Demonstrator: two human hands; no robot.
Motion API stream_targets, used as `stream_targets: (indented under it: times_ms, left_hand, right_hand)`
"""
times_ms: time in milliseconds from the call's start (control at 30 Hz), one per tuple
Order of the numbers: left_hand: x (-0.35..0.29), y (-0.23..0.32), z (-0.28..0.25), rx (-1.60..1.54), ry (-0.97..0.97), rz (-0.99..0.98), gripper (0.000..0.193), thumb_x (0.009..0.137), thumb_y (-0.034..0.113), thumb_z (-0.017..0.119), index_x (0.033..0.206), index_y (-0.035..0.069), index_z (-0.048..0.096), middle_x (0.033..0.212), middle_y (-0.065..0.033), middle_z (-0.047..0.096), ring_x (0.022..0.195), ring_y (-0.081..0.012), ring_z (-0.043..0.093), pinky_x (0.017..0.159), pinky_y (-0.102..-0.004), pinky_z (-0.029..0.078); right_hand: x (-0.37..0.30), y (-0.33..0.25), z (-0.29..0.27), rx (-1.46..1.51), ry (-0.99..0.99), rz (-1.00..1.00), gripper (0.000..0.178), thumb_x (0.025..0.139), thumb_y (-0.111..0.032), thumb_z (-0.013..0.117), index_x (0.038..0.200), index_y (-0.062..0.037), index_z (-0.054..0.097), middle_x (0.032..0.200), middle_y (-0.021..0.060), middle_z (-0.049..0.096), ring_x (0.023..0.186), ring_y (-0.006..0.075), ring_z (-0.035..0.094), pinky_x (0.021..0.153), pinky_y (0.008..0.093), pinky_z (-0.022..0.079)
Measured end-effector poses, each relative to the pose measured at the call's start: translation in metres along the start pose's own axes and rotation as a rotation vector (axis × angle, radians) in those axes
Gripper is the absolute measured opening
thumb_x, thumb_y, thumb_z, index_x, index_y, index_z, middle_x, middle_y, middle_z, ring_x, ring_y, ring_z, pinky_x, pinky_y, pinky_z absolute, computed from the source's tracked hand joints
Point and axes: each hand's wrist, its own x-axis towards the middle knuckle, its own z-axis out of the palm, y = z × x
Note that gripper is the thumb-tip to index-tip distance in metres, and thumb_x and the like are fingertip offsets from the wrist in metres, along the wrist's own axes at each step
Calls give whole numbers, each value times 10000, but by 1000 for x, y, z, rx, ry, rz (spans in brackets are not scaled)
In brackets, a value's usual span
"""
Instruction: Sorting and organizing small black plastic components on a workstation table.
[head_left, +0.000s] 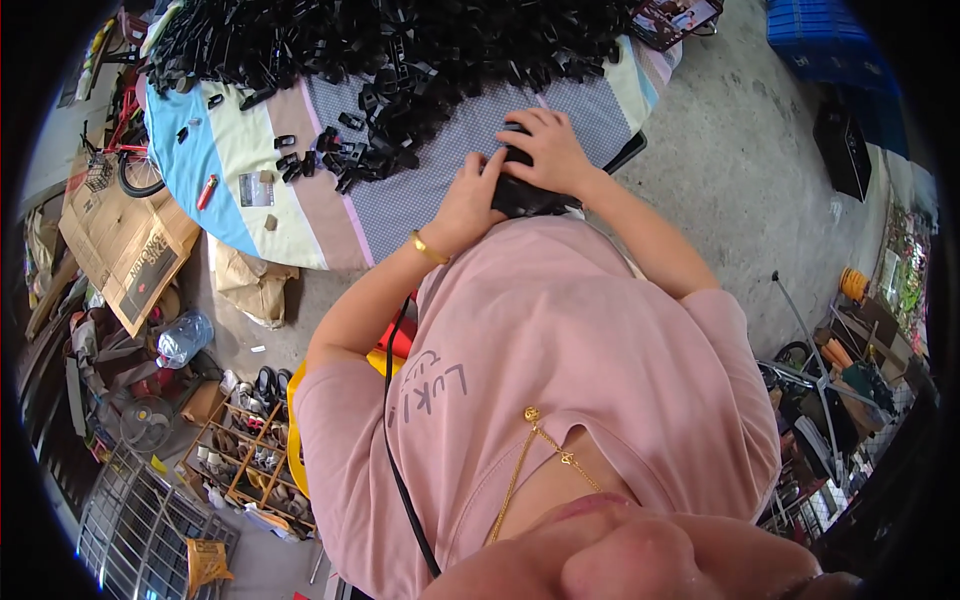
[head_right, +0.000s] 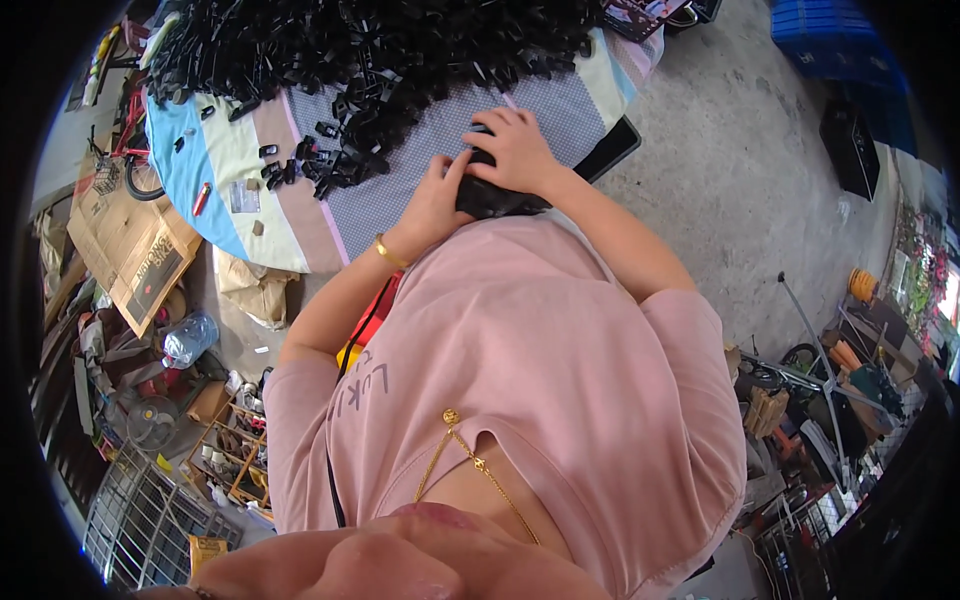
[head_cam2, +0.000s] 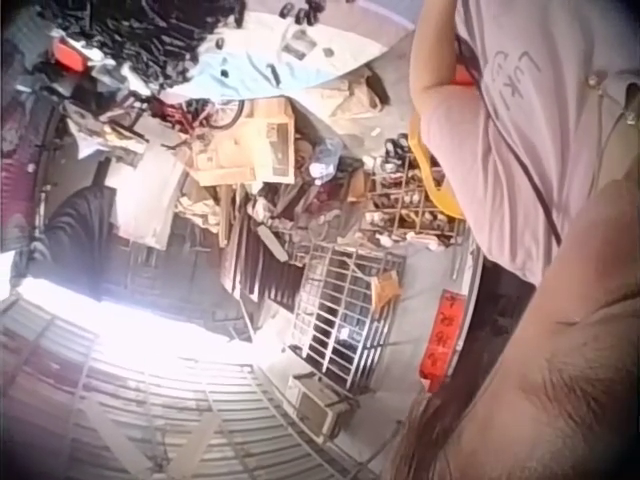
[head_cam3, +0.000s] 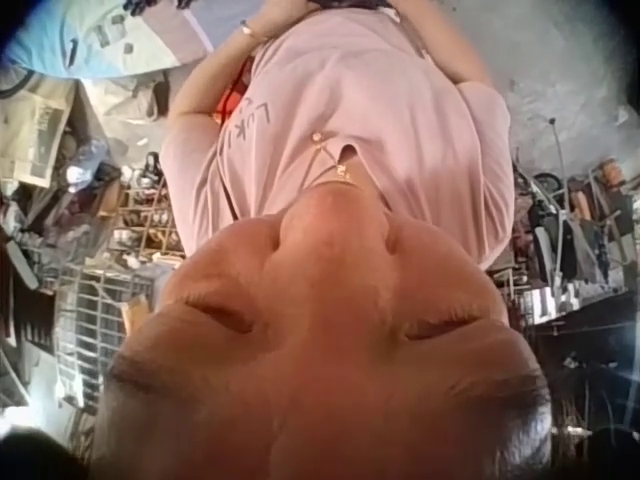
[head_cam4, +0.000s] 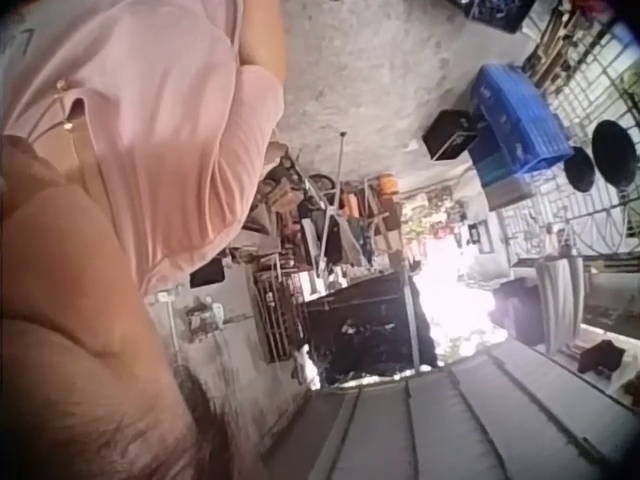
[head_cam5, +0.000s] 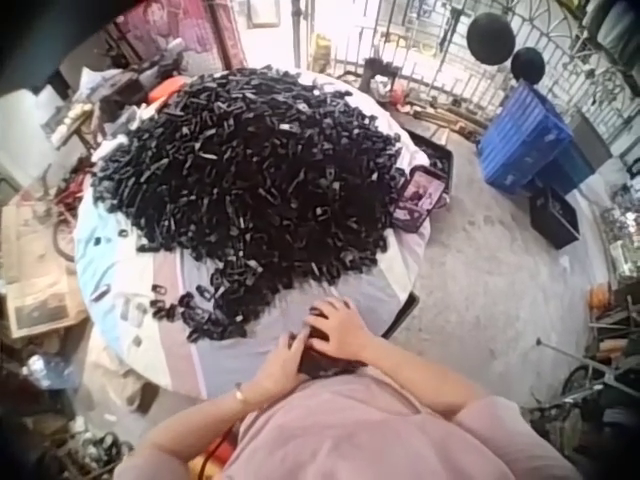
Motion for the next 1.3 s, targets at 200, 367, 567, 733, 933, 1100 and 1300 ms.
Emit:
stream_targets:
  times_ms: [200,367,567,733,933,1100,1300]
  left_hand:
    - [39,27,18,22,-96,120,939,558,54,806,1384,64,359,1201,-199,448,1086,-405,477,939,-434,439]
    - [70,38,43,64,-6,435,868,594,7,765,1361,49,361,1194,-192,453,998,-399,510,879,-424,471]
    - [85,65,57,171,-117,558,618,745,2,600,1333,64,424,1257,-169,451,1041,-352,508,917,-407,463]
    - [88,68,64,225,-177,723,519,753,17,580,1259,67,475,1221,-106,480,1045,-289,525,879,-365,492]
    - [81,41,21,134,107,652,384,715,29,640,1093,55,575,1136,-141,564,989,-322,562,864,-393,485]
    - [74,-6,-68,54,525,291,185,777,23,638,959,37,666,945,-120,642,905,-290,596,798,-363,491]
    - [91,-115,-170,298,1080,45,158,791,137,661,923,50,673,909,-122,642,912,-312,567,806,-396,436]
  right_hand:
    - [-54,19,-11,-48,289,282,356,749,-280,705,1059,-110,662,1173,92,568,1106,293,498,923,420,372]
    - [-84,38,1,32,622,558,285,830,-211,673,1072,-63,650,1159,122,564,1084,313,509,936,406,399]
    - [-116,64,20,510,831,961,248,912,-198,589,1085,-25,628,1105,118,592,1060,238,544,916,339,427]
    - [-128,102,47,1534,769,1029,436,992,-405,408,1242,-67,522,1142,88,586,1009,216,563,880,318,451]
    - [-115,115,37,1494,472,1426,627,916,-649,350,1291,-165,485,1348,63,465,1261,271,386,977,664,236]
    - [-125,117,8,820,776,1349,336,957,-345,522,1117,-61,604,1087,40,622,948,173,599,787,287,465]
    - [-31,43,-35,306,492,698,277,862,-121,634,1119,-27,594,1083,130,606,915,212,600,801,275,477]
